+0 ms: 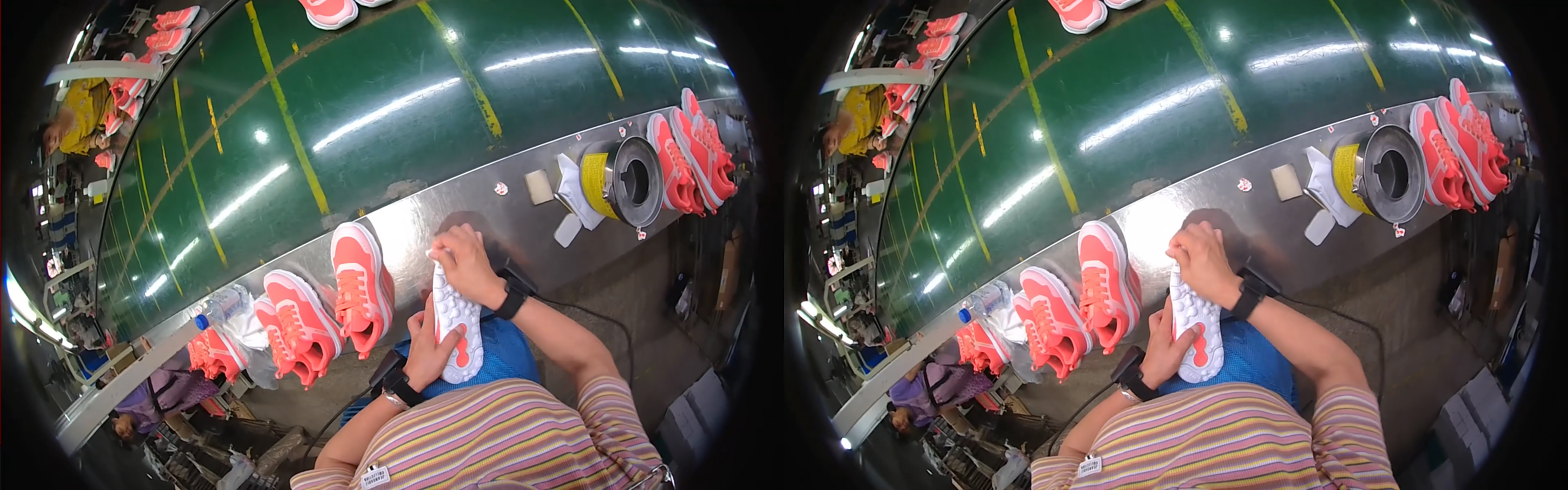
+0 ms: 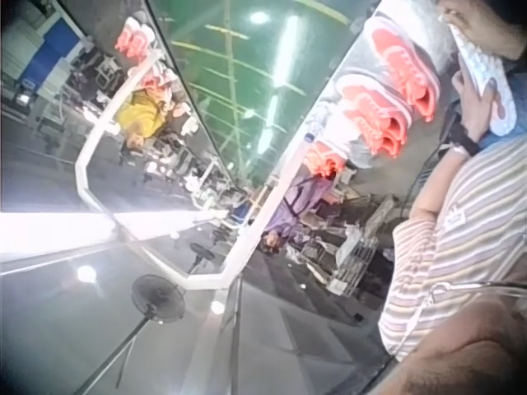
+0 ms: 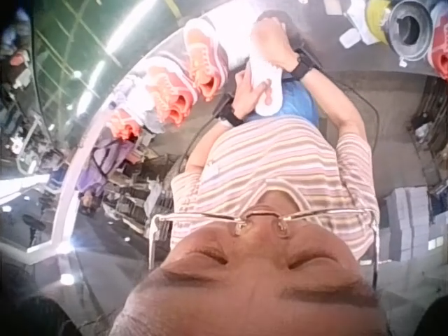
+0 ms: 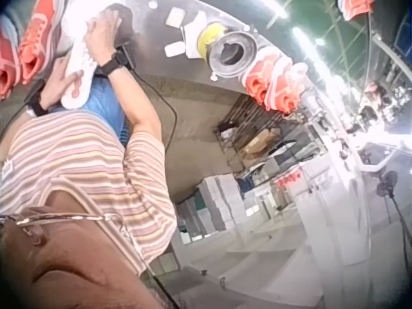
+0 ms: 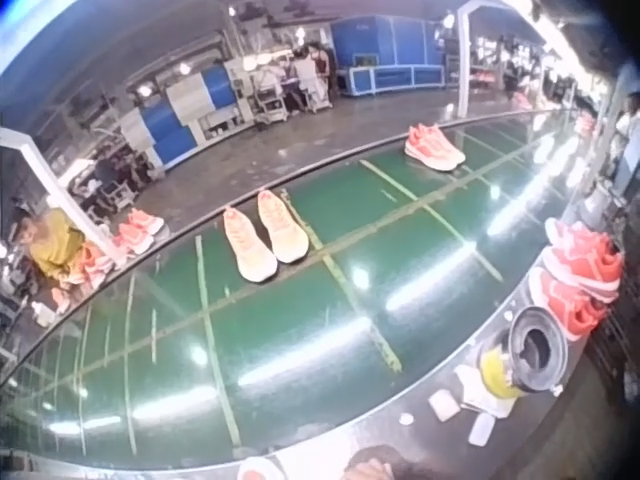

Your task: Cleaning the outsoles and uppers of finished pink sneakers using a cloth and cleaning solution on a factory production line.

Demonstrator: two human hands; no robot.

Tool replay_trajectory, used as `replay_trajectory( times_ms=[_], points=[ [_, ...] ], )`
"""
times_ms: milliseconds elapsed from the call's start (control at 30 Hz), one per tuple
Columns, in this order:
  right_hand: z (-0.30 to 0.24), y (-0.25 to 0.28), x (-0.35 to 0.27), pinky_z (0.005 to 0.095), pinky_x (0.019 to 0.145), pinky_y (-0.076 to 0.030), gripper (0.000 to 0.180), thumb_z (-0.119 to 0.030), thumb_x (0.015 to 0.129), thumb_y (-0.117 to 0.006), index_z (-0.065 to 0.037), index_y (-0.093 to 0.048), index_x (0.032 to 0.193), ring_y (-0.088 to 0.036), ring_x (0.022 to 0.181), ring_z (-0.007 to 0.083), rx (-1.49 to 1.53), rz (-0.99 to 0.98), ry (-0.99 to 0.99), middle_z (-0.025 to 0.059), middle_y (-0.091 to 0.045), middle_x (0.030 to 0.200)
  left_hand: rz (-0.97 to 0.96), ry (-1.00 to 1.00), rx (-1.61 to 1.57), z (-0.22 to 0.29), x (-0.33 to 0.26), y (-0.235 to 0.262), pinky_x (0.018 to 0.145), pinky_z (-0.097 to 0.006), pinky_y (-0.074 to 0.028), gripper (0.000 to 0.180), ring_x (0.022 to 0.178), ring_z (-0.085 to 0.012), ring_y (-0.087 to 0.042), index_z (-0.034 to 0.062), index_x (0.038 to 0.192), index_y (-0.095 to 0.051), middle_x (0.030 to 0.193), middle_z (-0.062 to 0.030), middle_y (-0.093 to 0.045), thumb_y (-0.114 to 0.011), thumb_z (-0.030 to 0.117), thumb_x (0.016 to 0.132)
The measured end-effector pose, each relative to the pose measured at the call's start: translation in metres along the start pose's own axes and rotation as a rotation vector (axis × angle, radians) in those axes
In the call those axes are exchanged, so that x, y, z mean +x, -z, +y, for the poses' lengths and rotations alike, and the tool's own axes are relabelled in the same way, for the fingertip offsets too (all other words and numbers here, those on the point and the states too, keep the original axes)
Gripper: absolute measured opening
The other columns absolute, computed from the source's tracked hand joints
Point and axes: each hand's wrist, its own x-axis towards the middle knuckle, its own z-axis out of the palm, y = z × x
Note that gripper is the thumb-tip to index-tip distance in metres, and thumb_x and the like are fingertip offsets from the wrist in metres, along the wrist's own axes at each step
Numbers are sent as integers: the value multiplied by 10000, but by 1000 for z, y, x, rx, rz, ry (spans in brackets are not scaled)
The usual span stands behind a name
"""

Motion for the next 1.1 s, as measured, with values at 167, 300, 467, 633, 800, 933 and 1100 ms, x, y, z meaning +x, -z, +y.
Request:
replay_trajectory(
  times_ms=[167,300,467,633,800,933,1100],
  points=[
    [-1,5,-31,387,735,-337,72,-127,795,-556,-64,-562,761,-472,792,276,64,9,71,71,-535,784,19,24,-3,-2,-1,1,984,-404,-277,680,1100,-319,-327,62,1366,-278,1188,-203,-438,-591,253,794],
    [12,10,-8,393,724,-328,77,-132,802,-551,-69,-569,761,-467,797,283,-26,64,-28,80,-528,776,-31,21,-24,2,0,-1,981,-405,-276,669,1108,-315,-314,70,1362,-287,1178,-202,-434,-590,241,791],
    [3,24,-70,371,707,-319,84,-138,813,-549,-85,-570,751,-460,779,270,92,-3,-54,69,-527,760,33,-4,-30,-10,-2,4,966,-405,-284,634,1086,-305,-340,62,1342,-322,1138,-189,-470,-591,203,786],
    [24,15,-34,361,706,-326,60,-100,792,-557,-80,-551,735,-464,754,260,-2,175,-82,61,-512,734,-130,-6,-135,-20,7,5,979,-396,-282,748,1102,-316,-319,76,1405,-209,1205,-225,-403,-606,256,797],
    [4,24,-85,363,712,-336,81,-114,807,-559,-87,-559,731,-471,749,260,108,100,-105,61,-520,724,-170,28,-299,-29,9,10,981,-393,-280,688,1110,-301,-310,71,1383,-264,1177,-186,-438,-596,227,801],
    [33,19,-48,362,713,-342,65,-115,796,-577,-80,-567,742,-468,742,255,31,222,-126,65,-517,722,-157,76,-324,-32,8,4,977,-379,-289,643,1111,-279,-326,54,1360,-309,1155,-162,-448,-591,213,804],
    [10,24,-83,352,703,-353,64,-123,775,-605,-70,-578,754,-475,739,254,142,140,-154,62,-533,738,-149,126,-492,-39,6,10,962,-357,-311,592,1078,-251,-387,28,1330,-355,1140,-153,-448,-577,205,810]
  ],
)
